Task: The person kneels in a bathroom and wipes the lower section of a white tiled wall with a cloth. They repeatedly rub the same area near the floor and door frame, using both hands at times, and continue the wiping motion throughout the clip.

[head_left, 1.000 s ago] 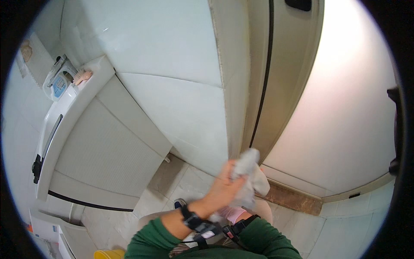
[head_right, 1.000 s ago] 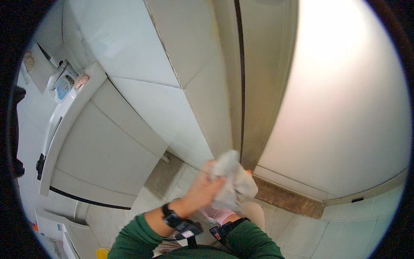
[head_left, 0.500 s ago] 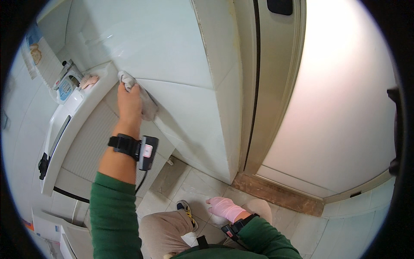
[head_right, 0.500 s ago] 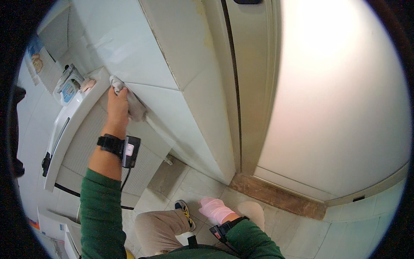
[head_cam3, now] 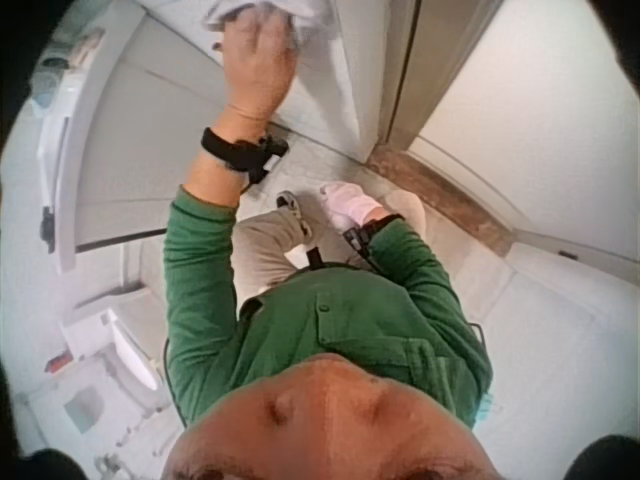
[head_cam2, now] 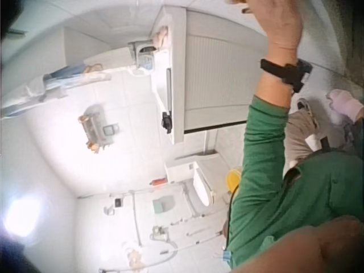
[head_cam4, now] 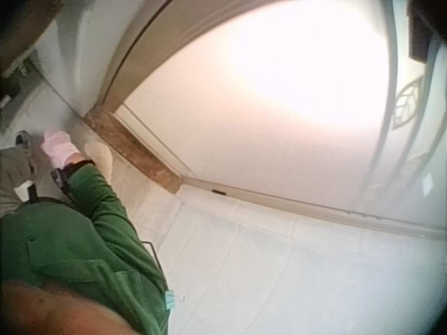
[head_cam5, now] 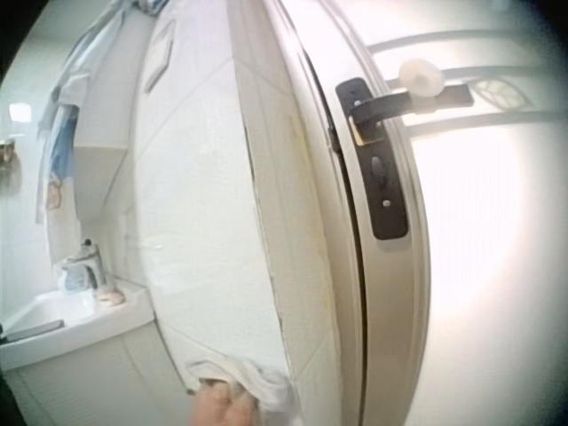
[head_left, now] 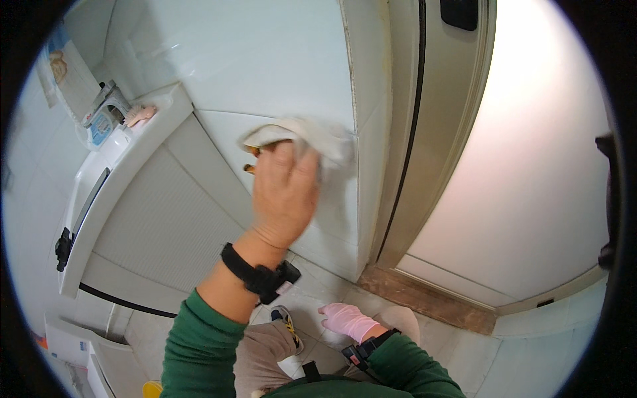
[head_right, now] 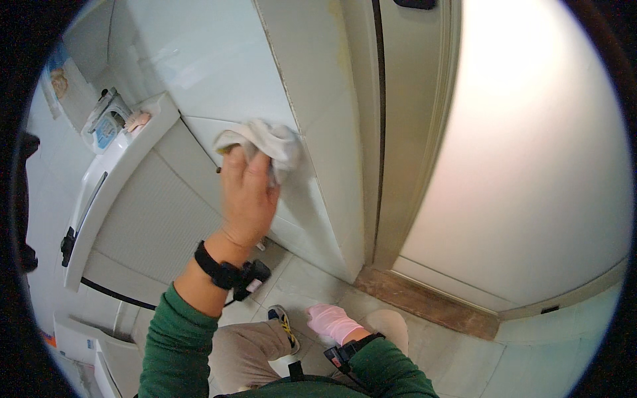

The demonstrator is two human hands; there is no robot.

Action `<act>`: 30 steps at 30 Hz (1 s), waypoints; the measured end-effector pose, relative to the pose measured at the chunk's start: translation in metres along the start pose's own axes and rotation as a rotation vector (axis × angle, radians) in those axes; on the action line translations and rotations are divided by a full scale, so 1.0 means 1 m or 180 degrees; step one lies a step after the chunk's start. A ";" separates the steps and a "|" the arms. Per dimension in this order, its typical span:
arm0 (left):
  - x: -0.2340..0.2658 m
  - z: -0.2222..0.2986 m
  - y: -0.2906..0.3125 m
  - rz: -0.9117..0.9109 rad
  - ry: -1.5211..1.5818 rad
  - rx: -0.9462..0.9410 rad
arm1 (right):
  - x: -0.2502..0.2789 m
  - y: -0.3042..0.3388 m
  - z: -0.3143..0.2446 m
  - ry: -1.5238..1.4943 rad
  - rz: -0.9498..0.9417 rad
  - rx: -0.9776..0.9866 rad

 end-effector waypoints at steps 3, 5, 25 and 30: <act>-0.003 -0.045 0.005 0.0296 -0.0033 0.0521 | -0.001 0.000 0.002 0.0031 -0.0054 -0.0082; -0.003 -0.072 0.009 0.0285 -0.0264 0.0625 | -0.002 -0.001 0.002 0.0039 -0.0074 -0.0098; 0.011 0.081 -0.013 -0.0486 0.0663 -0.1399 | 0.011 0.008 -0.013 0.0142 -0.0151 -0.0181; 0.023 0.097 -0.006 -0.0497 0.0862 -0.0893 | 0.013 0.013 -0.006 0.0061 -0.0399 -0.0480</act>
Point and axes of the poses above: each hand's wrist, its own y-axis away from the middle knuckle, its own x-axis out of the back of the hand, z = x × y, the point moved 2 cm from there along -y, towards the middle knuckle, and after that the axes turned 1 degree about -z, right-handed, at the moved point
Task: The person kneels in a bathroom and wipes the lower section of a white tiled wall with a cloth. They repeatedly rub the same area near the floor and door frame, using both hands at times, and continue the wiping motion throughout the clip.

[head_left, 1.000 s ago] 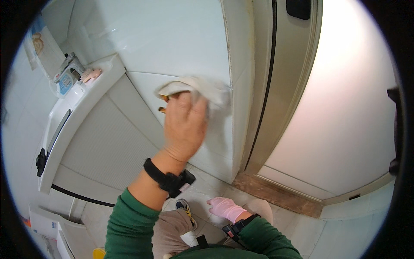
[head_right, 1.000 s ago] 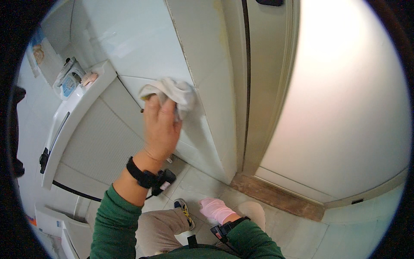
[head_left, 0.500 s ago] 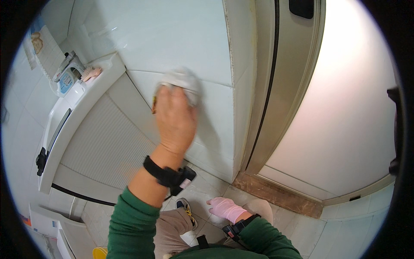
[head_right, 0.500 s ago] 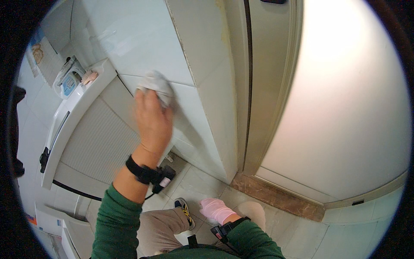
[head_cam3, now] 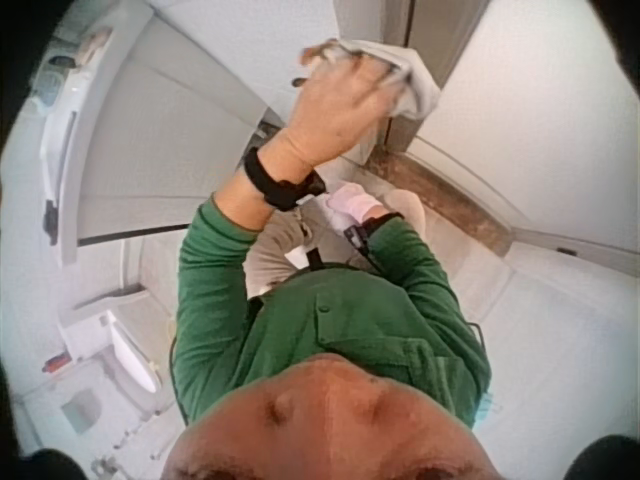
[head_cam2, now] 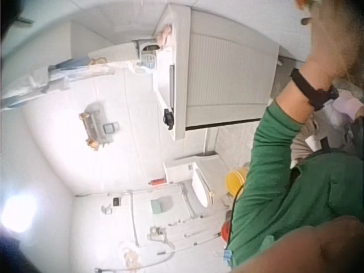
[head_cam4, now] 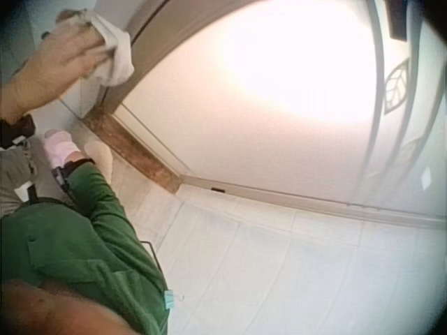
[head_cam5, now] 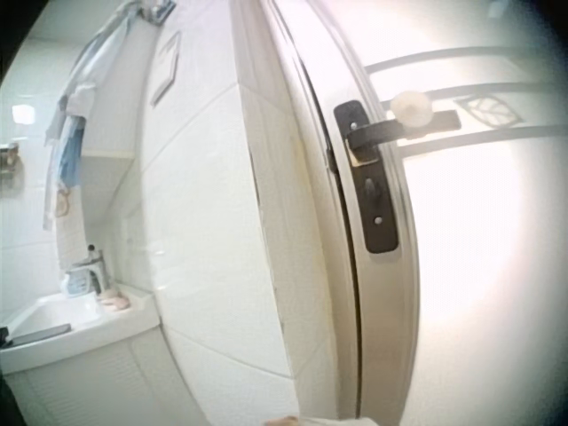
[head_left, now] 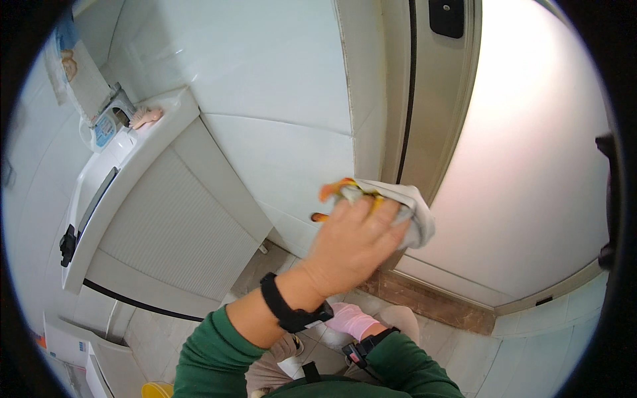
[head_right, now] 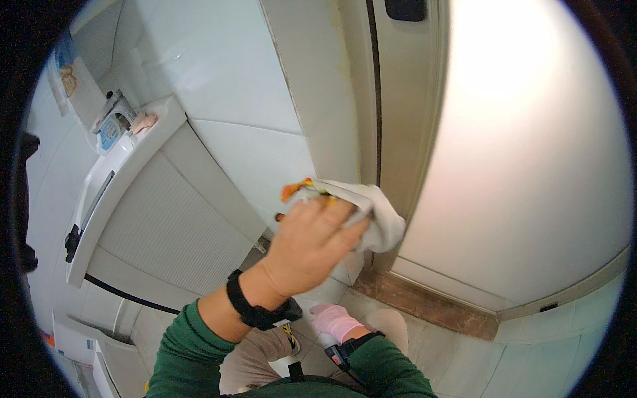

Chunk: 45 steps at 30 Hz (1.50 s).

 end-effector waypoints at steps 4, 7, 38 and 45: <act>0.025 -0.026 0.024 0.0083 0.0108 0.0825 | -0.005 -0.013 0.007 0.0009 0.0419 0.0293; 0.038 -0.035 0.064 -0.0098 0.1221 0.2244 | -0.002 -0.018 0.015 -0.1629 0.1013 0.0510; 0.018 0.063 0.130 0.0949 0.2321 0.3084 | 0.111 0.143 -0.056 -0.4873 0.2906 0.2236; 0.043 0.061 0.247 0.0906 0.3451 0.4475 | 0.234 0.153 -0.061 -0.0911 0.6093 0.2672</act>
Point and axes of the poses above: each hand's wrist, its own y-axis away from the middle knuckle, its own x-axis out of the back of the hand, z = x × y, the point moved 2 cm from there along -y, towards the middle knuckle, and after that the axes turned 1 degree about -z, right-handed, at the moved point
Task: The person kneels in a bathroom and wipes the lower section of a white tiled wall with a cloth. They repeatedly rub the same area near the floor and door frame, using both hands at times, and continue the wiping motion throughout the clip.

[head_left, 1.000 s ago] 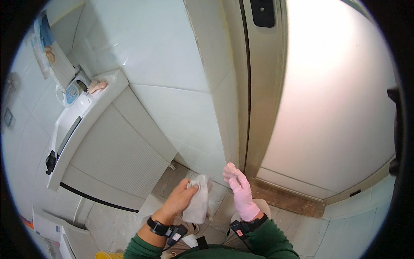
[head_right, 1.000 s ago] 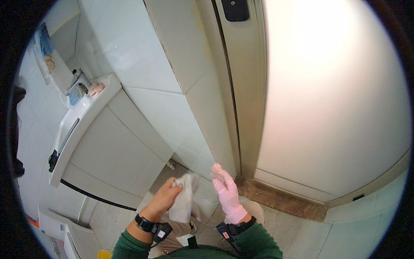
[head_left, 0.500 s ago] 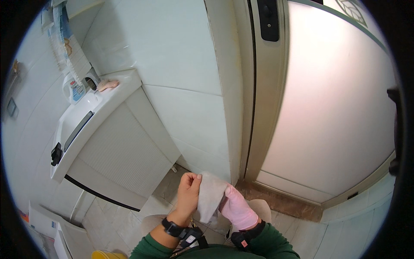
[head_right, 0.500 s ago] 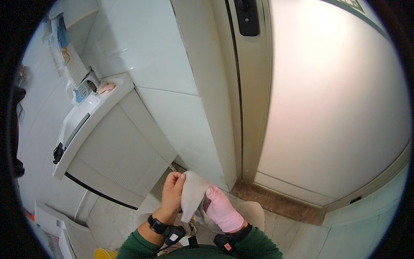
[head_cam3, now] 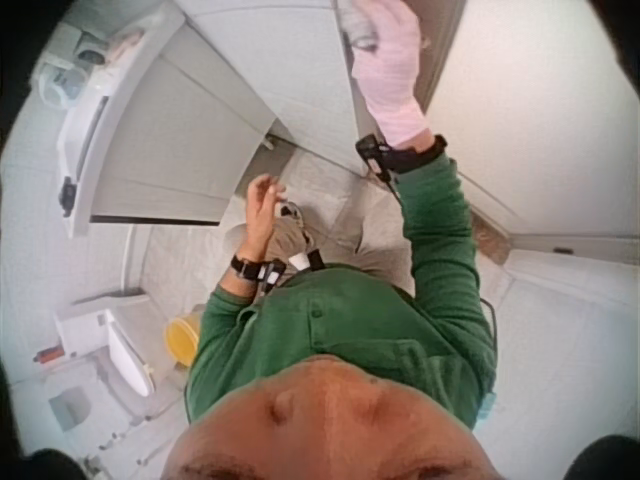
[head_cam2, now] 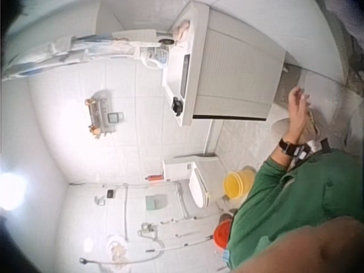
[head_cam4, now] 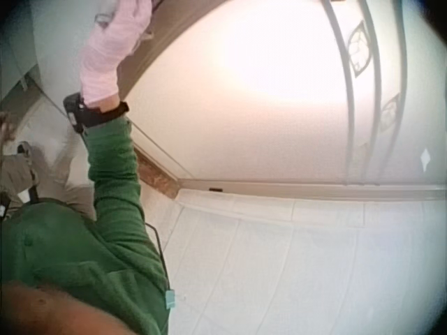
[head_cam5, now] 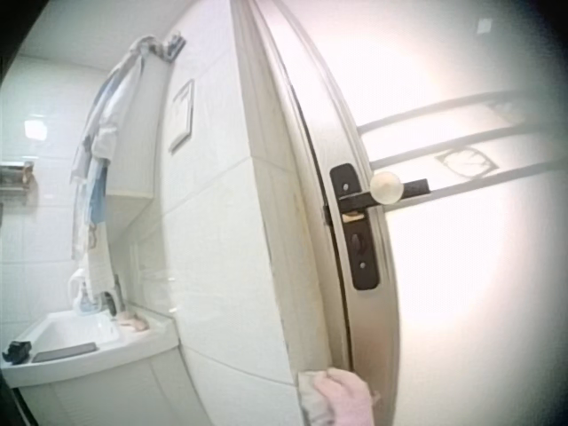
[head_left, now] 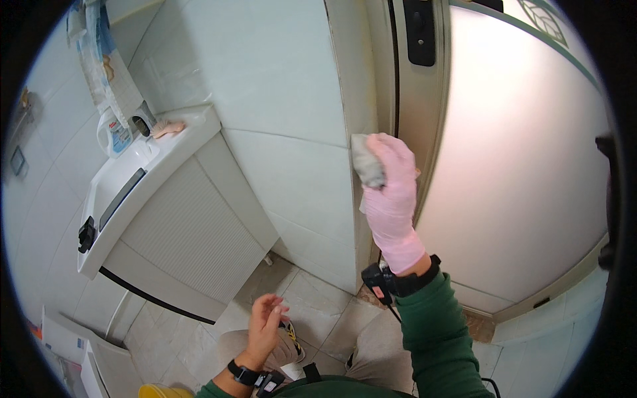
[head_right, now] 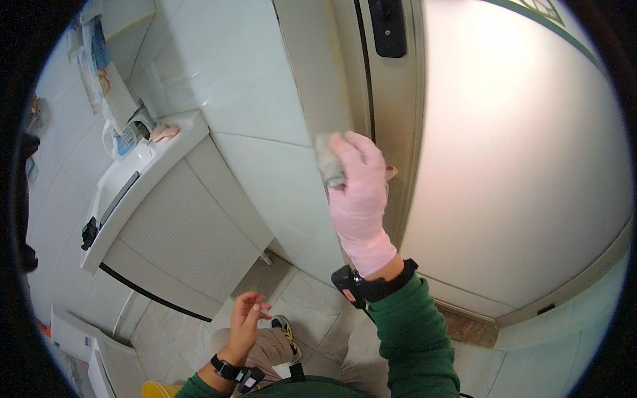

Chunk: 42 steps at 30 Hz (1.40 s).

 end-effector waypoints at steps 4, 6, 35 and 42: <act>0.035 -0.036 0.033 0.0206 -0.0254 0.0224 | -0.010 -0.017 0.019 0.0938 -0.0265 0.0130; 0.041 -0.046 0.040 0.0253 -0.0321 0.0424 | -0.011 -0.035 0.029 0.0893 -0.0274 -0.0342; 0.027 -0.050 0.020 -0.0190 -0.0777 0.0232 | -0.022 0.004 0.011 0.0919 -0.0142 -0.0206; 0.116 -0.037 0.013 0.0854 -0.0681 0.0025 | -0.009 0.106 0.004 0.1160 -0.0760 -0.0256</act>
Point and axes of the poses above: each hand's wrist, its own y-axis away from the middle knuckle, its own x-axis out of the back of the hand, z = x × y, the point moved 2 cm from there along -y, towards the middle knuckle, and after that the axes turned 1 degree about -z, right-handed, at the moved point
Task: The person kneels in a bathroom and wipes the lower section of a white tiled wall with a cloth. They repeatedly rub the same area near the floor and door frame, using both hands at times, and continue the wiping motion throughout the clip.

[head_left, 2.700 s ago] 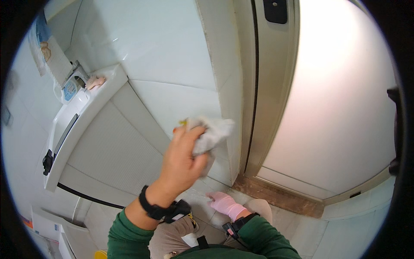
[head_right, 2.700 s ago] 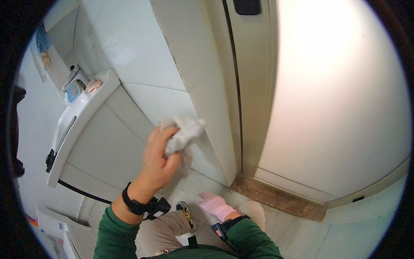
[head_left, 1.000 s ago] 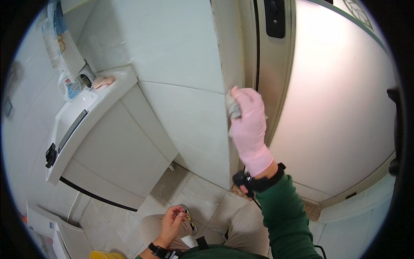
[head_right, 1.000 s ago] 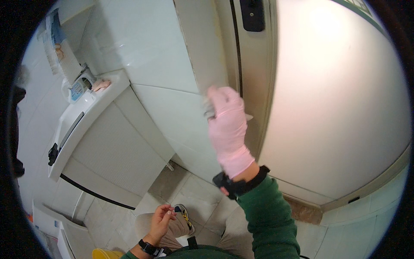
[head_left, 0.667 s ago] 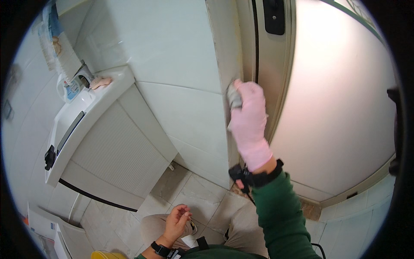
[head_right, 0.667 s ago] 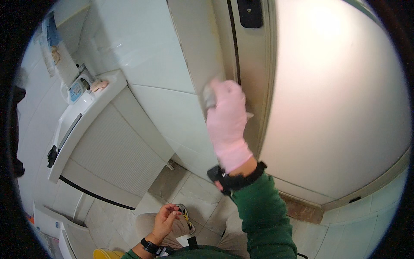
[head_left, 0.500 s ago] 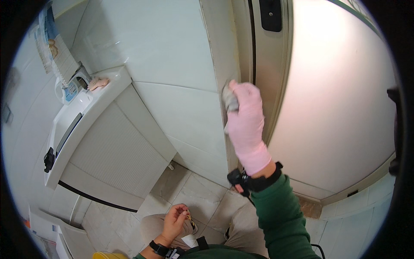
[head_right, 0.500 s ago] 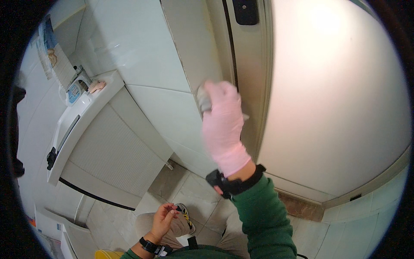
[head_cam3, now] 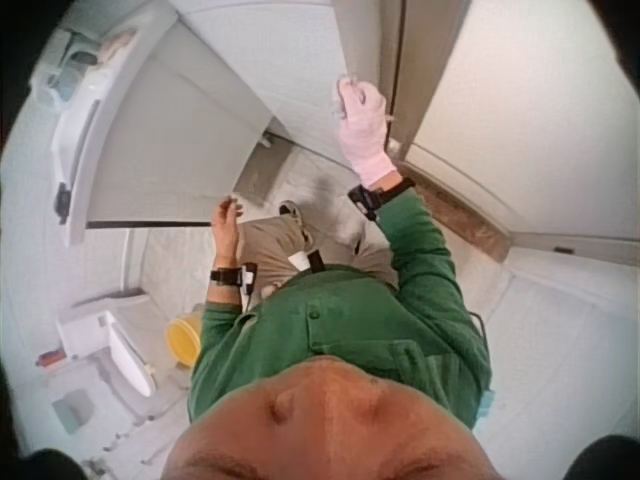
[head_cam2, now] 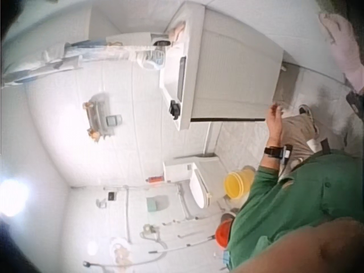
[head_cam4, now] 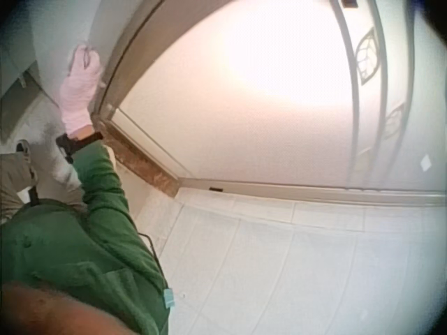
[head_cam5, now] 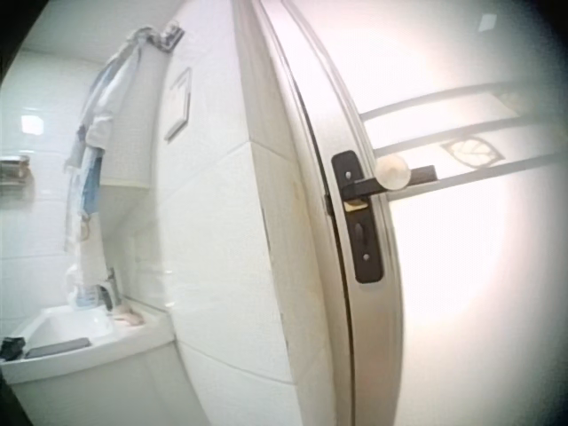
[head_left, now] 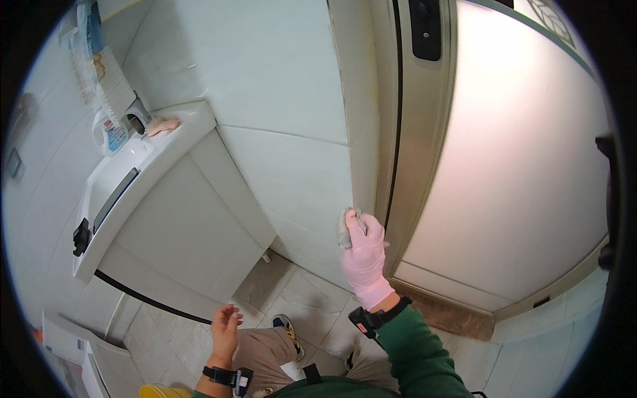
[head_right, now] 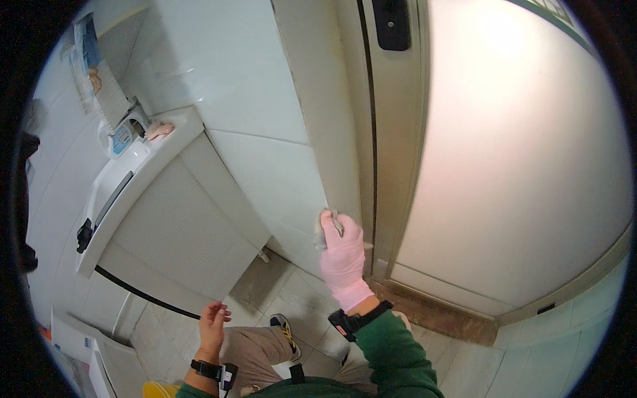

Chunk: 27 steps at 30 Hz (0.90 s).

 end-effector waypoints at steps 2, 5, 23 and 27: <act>0.023 -0.004 0.002 0.0277 -0.0123 -0.0066 | 0.009 -0.005 0.003 -0.0285 -0.0723 -0.0249; 0.058 -0.016 0.005 0.0558 -0.0568 -0.0152 | 0.022 -0.056 -0.007 -0.0770 0.0169 0.0192; 0.111 -0.095 0.047 0.1148 -0.1208 0.0496 | -0.075 0.082 0.086 -0.1727 0.0178 -0.3810; 0.104 -0.090 0.044 0.1149 -0.1208 0.0526 | -0.034 -0.022 0.053 -0.1075 0.0528 -0.1314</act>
Point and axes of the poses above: each hand's wrist, its own y-axis away from the middle knuckle, its own x-axis out of the back of the hand, z = x × y, the point moved 2 cm from there along -y, towards the middle knuckle, and after that the axes turned 1 degree about -z, right-handed, at the moved point
